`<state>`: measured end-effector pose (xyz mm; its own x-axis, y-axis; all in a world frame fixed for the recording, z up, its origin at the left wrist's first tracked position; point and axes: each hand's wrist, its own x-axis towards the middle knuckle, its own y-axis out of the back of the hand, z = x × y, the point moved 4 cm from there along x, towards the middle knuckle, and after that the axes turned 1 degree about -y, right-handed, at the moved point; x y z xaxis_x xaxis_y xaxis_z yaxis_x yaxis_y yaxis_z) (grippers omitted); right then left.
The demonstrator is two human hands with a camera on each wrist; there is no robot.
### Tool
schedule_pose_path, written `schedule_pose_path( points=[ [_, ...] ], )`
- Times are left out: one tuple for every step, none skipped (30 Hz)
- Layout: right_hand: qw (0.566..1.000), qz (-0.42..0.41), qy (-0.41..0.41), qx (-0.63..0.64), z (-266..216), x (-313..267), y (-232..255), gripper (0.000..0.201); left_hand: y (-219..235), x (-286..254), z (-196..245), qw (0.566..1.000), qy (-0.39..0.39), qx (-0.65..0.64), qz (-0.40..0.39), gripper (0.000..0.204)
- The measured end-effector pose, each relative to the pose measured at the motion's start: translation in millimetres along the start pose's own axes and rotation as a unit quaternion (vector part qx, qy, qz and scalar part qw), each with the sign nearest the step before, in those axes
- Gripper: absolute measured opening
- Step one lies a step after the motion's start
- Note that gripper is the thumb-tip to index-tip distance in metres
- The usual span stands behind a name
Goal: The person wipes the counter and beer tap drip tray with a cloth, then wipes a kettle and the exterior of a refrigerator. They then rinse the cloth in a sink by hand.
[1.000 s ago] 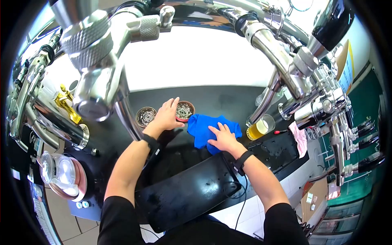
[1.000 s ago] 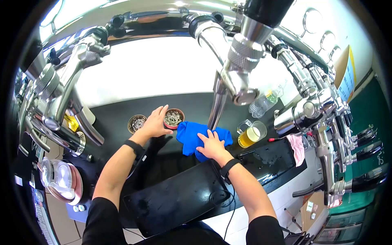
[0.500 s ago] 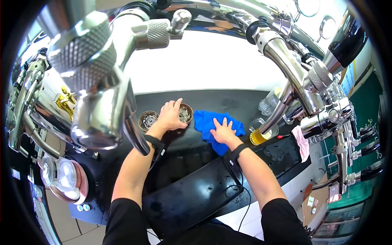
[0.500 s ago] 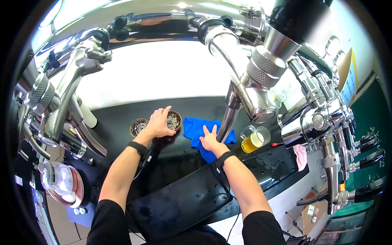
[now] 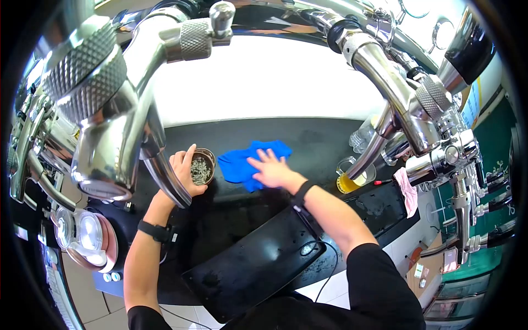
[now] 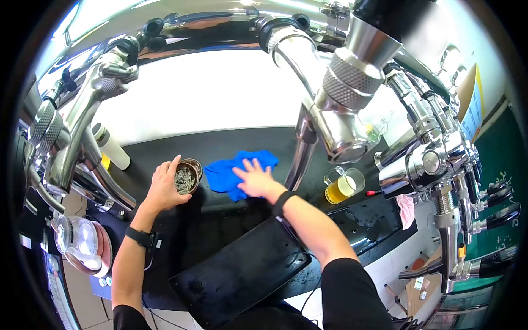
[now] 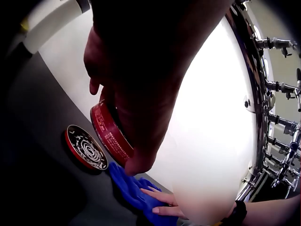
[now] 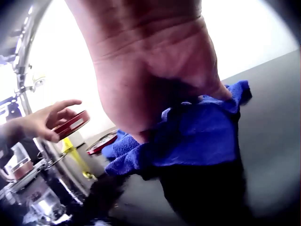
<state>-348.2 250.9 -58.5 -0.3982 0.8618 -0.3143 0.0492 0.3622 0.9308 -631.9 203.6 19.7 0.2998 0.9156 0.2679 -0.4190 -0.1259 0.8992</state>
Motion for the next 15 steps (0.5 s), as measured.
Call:
schedule_pose_path(
  points=[
    [0.999, 0.013, -0.031, 0.002, 18, -7, 15, 0.066, 2, -5, 0, 1.000, 0.002, 0.001, 0.001, 0.108],
    [0.995, 0.045, -0.093, 0.011, 49, -3, 16, 0.063, 6, -10, 0, 1.000, 0.009, -0.018, -0.003, 0.108],
    [0.985, 0.056, -0.165, 0.012, 85, 6, 17, 0.063, 10, -16, -1, 0.999, 0.015, -0.036, -0.006, 0.108],
    [0.971, 0.054, -0.229, 0.030, 115, 8, 25, 0.066, 13, -22, 0, 0.999, 0.004, -0.046, 0.001, 0.108],
    [0.937, 0.075, -0.333, 0.075, 149, 16, 24, 0.067, 16, -28, 2, 0.998, -0.014, -0.058, 0.016, 0.108],
    [0.916, 0.081, -0.381, 0.095, 162, 19, 28, 0.070, 19, -33, 2, 0.997, -0.030, -0.069, 0.032, 0.108],
    [0.907, 0.082, -0.397, 0.112, 158, 30, 40, 0.070, 16, -37, 0, 0.994, -0.030, -0.088, 0.053, 0.108],
    [0.895, 0.077, -0.420, 0.129, 156, 33, 44, 0.070, 14, -43, -1, 0.994, -0.028, -0.090, 0.048, 0.108],
    [0.913, 0.073, -0.384, 0.115, 147, 48, 49, 0.069, 17, -45, 3, 0.994, 0.000, -0.102, 0.029, 0.109],
    [0.929, 0.070, -0.347, 0.109, 128, 64, 47, 0.069, 24, -47, 2, 0.994, 0.025, -0.108, 0.005, 0.109],
    [0.952, 0.064, -0.283, 0.099, 101, 81, 46, 0.067, 26, -49, 4, 0.994, 0.031, -0.101, -0.004, 0.111],
    [0.970, 0.059, -0.219, 0.083, 71, 97, 48, 0.066, 28, -50, 5, 0.995, 0.038, -0.094, -0.014, 0.112],
    [0.988, 0.035, -0.139, 0.055, 38, 107, 46, 0.065, 29, -52, 6, 0.995, 0.044, -0.087, -0.024, 0.113],
    [0.998, 0.013, -0.059, 0.026, 10, 114, 45, 0.064, 28, -53, 4, 0.998, 0.013, -0.063, 0.003, 0.113],
    [0.999, 0.013, -0.020, 0.038, -4, 122, 41, 0.064, 26, -55, 1, 0.999, -0.016, -0.036, 0.031, 0.113]
  ],
)
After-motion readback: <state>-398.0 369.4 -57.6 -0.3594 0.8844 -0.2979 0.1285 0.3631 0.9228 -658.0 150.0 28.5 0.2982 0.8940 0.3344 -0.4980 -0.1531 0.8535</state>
